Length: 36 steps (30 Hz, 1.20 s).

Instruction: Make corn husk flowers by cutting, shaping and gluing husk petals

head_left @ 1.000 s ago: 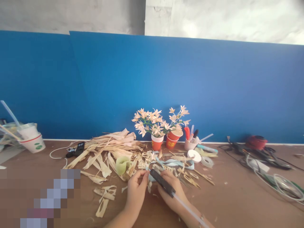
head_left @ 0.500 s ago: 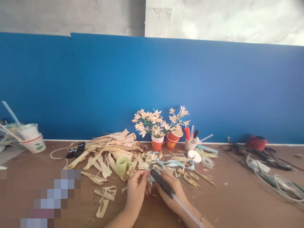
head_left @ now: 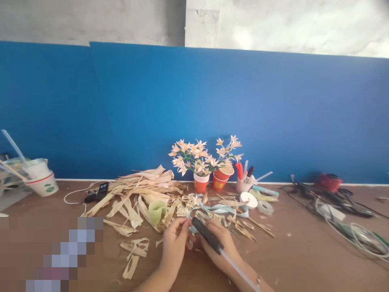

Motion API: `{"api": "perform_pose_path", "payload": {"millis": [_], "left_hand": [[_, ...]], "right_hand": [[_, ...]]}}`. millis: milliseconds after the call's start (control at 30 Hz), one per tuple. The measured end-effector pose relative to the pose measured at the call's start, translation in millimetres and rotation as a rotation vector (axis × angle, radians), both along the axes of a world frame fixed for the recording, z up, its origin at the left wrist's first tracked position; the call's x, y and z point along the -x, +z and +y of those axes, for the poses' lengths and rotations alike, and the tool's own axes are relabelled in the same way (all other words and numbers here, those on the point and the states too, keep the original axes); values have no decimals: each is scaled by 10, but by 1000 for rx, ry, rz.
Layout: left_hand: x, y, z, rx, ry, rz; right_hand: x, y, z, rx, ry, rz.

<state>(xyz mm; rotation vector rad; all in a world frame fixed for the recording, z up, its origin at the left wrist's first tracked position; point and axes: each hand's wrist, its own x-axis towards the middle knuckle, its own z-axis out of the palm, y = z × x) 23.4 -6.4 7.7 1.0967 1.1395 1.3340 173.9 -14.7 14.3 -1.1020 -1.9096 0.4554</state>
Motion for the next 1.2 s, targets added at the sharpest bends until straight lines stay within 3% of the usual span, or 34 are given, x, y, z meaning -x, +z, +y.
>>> {"api": "perform_pose_path", "payload": {"millis": [467,667,867,1000,1100,1200], "left_hand": [[-1,-4,-3,-24,12,-30],[-1,-28,11,-17,-1,-3],[-7,-34,22,-19,15,-37],[5,-18,6,-28,-3,-37],[20,-8,-5,-14,14,-19],[30,-6,-1,-24,36,-12]], "right_hand": [[-19,-2,-1,22,-6,-1],[-12,-12,-1,-4,52,-1],[-44,-32,12,-8,0,-41],[-45,-26,-21,-38,56,-101],[-124,72,-41,-98,-43,-153],[-370,249,-27,-96,-310,-256]]}}
